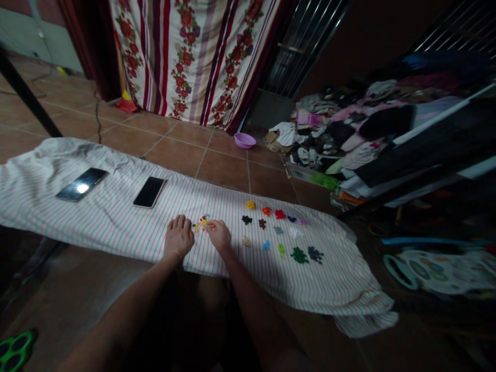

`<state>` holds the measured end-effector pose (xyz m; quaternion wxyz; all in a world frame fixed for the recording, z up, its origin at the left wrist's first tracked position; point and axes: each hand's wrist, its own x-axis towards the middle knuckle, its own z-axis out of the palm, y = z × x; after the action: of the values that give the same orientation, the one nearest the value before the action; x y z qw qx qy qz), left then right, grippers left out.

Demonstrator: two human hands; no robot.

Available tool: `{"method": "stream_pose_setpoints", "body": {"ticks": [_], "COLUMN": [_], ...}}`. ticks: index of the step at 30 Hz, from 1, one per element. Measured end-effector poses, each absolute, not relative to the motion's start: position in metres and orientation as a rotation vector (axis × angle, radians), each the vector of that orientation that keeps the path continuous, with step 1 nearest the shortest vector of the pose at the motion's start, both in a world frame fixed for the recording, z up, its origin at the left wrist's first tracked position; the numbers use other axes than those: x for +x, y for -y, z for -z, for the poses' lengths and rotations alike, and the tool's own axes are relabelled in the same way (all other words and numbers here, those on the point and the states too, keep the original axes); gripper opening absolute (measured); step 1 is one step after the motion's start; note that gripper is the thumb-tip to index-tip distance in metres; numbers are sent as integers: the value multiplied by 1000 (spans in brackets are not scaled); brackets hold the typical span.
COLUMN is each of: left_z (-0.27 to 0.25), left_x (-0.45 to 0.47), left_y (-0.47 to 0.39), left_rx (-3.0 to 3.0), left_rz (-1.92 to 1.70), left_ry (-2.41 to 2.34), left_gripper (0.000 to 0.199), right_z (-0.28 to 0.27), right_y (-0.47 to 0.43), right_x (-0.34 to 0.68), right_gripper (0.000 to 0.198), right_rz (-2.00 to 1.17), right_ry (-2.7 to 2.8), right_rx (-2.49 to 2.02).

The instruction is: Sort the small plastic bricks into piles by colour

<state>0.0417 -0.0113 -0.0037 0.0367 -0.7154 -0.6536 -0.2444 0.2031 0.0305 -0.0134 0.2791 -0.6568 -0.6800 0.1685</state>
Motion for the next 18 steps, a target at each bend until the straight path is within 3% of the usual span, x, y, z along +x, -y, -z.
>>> {"method": "stream_pose_setpoints", "body": {"ticks": [18], "left_z": [2], "left_x": [41], "left_y": [14], "left_rx": [-2188], "left_rz": [702], "left_ry": [1951], "left_gripper": [25], "right_z": [3], "right_y": [-28], "right_x": [202], "right_gripper": [6], "right_rz": [-609], "right_ry": [1694], "right_rx": [-1694]}}
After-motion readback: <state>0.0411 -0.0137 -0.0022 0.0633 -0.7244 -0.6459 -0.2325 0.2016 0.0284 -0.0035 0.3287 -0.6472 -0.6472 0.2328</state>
